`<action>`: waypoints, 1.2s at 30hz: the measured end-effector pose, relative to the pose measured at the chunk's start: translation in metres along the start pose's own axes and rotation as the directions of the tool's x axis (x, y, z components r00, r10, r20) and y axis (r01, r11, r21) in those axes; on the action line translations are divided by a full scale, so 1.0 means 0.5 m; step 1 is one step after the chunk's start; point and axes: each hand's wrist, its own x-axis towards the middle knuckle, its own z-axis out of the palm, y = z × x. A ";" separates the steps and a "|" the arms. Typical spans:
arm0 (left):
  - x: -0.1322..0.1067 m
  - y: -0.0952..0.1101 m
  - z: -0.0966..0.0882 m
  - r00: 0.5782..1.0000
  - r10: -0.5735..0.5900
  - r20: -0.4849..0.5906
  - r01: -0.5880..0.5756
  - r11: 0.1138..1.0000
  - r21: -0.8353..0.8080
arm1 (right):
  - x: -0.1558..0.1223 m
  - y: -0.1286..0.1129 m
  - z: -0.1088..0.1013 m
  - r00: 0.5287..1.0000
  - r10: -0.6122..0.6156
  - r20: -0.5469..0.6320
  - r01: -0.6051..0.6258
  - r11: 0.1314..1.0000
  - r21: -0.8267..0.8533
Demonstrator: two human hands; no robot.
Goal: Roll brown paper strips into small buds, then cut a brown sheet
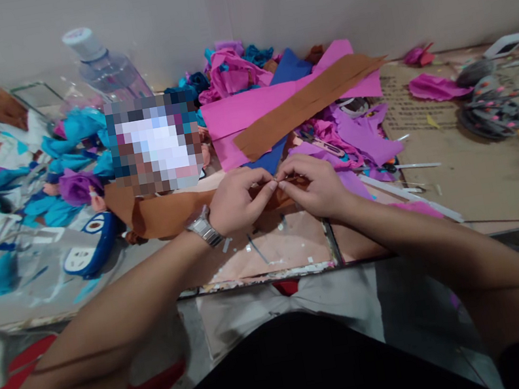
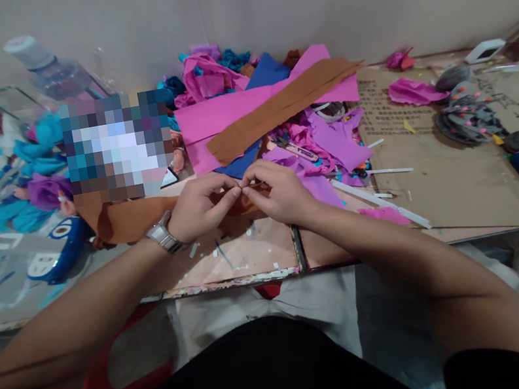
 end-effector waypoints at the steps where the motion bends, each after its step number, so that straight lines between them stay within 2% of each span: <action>1: 0.000 -0.001 0.000 1.000 0.012 -0.002 -0.012 1.000 0.017 | 0.000 0.000 0.001 1.000 0.006 0.002 -0.006 1.000 0.008; 13: -0.006 -0.005 0.003 0.994 0.108 -0.002 -0.105 0.967 0.233 | 0.004 -0.003 0.001 0.994 0.099 0.044 -0.103 0.988 0.112; 22: -0.002 0.000 0.003 0.991 0.131 0.032 -0.135 0.951 0.278 | 0.004 0.000 0.005 0.982 0.142 0.125 -0.168 0.958 0.232; 27: -0.004 -0.002 0.004 0.991 0.129 0.018 -0.129 0.955 0.267 | 0.003 0.003 0.008 0.974 0.192 0.119 -0.218 0.939 0.266; 32: -0.007 -0.006 0.007 0.994 0.111 0.001 -0.107 0.959 0.262 | 0.002 0.001 0.003 0.987 0.145 0.071 -0.154 0.975 0.162; 36: -0.008 -0.007 0.008 0.995 0.104 0.006 -0.103 0.962 0.254 | 0.003 -0.001 0.000 0.992 0.097 0.080 -0.107 0.986 0.130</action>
